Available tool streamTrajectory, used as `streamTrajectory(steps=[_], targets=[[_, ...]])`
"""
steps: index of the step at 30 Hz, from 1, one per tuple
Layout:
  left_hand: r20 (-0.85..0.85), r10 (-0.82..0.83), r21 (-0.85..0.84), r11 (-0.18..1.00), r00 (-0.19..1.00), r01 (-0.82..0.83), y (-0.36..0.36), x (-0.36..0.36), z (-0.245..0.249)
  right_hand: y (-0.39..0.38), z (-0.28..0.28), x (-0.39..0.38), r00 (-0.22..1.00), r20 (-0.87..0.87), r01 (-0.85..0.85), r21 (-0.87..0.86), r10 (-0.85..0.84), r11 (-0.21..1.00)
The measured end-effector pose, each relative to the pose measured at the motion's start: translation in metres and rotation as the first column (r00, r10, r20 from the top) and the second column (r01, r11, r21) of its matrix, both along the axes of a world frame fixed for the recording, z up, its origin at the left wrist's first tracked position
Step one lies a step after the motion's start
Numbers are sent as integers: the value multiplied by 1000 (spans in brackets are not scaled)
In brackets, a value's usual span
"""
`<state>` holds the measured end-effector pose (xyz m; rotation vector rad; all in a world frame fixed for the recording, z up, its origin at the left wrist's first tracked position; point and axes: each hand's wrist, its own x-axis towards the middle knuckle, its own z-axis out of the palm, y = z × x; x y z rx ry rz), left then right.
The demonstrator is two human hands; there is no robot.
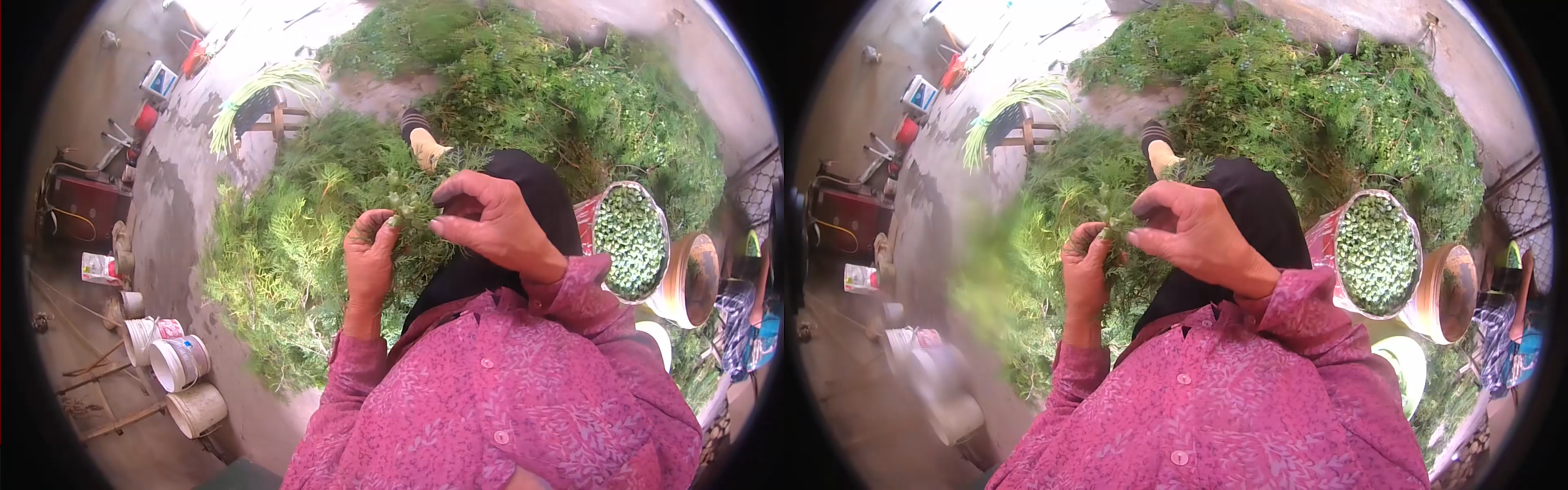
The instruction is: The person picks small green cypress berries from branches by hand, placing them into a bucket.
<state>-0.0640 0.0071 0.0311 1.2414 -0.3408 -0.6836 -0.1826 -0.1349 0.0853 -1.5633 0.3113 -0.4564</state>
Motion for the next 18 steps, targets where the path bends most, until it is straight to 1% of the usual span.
streamTrajectory(steps=[1, 2, 3, 4, 5, 7, 11, 12, 13, 14, 15, 16, 17, 18], targets=[[21, -15, 22, 1000, 1000, 15, 1, 0, 0, 3, 1, 3, 999, 26, 31, -119, -28, 992], [15, -12, 21, 1000, 1000, 11, 2, 2, -4, 5, 1, 6, 999, 21, 27, -120, -24, 992], [57, -24, 21, 1000, 998, 23, 1, 3, -11, 4, 1, 9, 996, 87, 58, -366, -28, 929], [98, -38, 21, 999, 994, 36, 1, 4, -14, 4, 1, 11, 988, 151, 102, -586, -15, 804], [94, -38, 17, 999, 995, 37, 0, 3, -15, 4, 0, 14, 989, 146, 100, -590, -16, 801], [166, -55, 40, 998, 985, 50, -1, 0, -14, 3, -5, 19, 993, 107, 113, -759, -48, 642], [163, -63, 42, 998, 985, 57, 1, -1, -16, 2, -14, 21, 999, 43, 40, -747, -12, 664], [132, -77, 61, 996, 988, 69, 2, -2, -14, 1, -18, 22, 999, 20, 42, -619, -38, 784], [102, -92, 81, 993, 991, 83, 3, -3, -12, 1, -21, 22, 998, -7, 51, -471, -61, 881], [104, -93, 84, 993, 990, 84, 3, -4, -10, -1, -24, 23, 998, -4, 53, -469, -62, 882], [118, -93, 83, 993, 989, 83, 2, -7, -8, -3, -28, 24, 998, -20, 54, -139, -58, 989], [132, -93, 85, 993, 987, 82, 2, -9, -7, -4, -30, 24, 998, -34, 54, 210, -48, 976], [134, -93, 89, 993, 987, 81, 1, -9, -7, -3, -30, 23, 998, -31, 52, 214, -47, 975], [142, -90, 79, 994, 986, 80, 1, -9, -7, 0, -29, 21, 996, -26, 85, 171, -82, 982]])
